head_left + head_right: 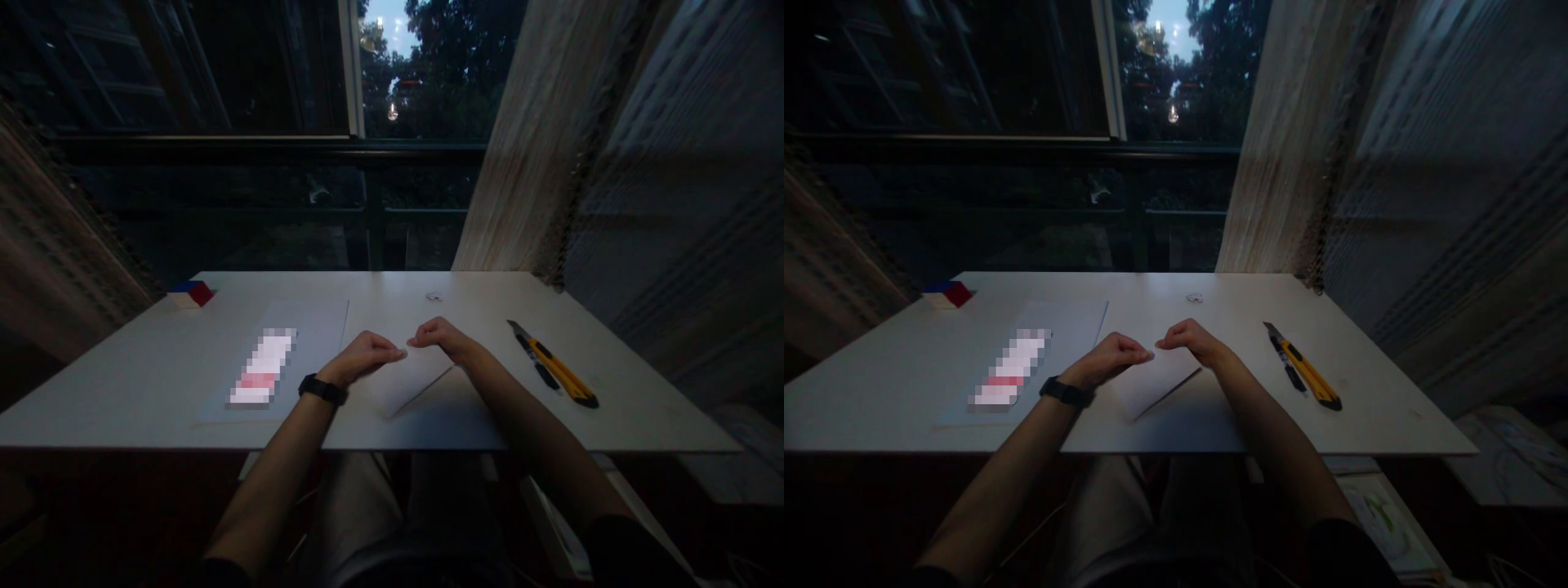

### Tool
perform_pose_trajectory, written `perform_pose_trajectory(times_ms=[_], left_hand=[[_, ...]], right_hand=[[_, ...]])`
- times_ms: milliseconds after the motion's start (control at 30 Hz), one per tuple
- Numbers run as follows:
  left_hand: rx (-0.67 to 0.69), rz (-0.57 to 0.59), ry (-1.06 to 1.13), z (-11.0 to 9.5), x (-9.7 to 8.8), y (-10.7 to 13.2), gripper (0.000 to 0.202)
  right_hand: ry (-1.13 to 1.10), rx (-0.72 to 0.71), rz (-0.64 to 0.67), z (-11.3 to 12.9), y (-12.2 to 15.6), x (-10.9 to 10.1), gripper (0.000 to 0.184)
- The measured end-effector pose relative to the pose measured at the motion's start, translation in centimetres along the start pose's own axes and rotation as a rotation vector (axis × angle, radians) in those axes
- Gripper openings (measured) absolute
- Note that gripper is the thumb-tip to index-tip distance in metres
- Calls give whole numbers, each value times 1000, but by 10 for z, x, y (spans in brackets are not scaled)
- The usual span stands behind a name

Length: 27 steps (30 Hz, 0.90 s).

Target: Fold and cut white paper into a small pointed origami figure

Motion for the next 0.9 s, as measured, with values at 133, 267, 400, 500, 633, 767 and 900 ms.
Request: perform_pose_trajectory(times_ms=[133, 267, 400, 500, 633, 767, 900], left_hand=[[-19, 108, -69, 2, 4, -2, 32], [16, 62, -4, -3, -3, -5, 31], [22, -52, 101, 1, -13, -8, 31], [29, -219, 176, 8, -27, -11, 34], [27, -379, 235, 17, -39, -14, 38], [44, -408, 270, 17, -39, -15, 38], [34, -368, 257, 15, -34, -14, 33]], right_hand=[[-3, -4, 11, -1, 0, 1, 21], [-54, -79, -69, 6, -1, -19, 20], [-295, -155, -207, 11, -1, -56, 15], [-380, -153, -218, 9, -2, -64, 22], [-252, -88, -36, 3, -9, -28, 34], [-21, -91, -63, -4, -14, -3, 30], [-22, -88, -133, -9, -19, -5, 27]])
Point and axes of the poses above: each hand's wrist, its own y-axis away from the middle knuckle, its own x-axis out of the palm, z = x × y, the point moved 9 cm from there along -y, towards the middle knuckle, and after that the axes turned 13 degrees about x, right-handed, at the moved point
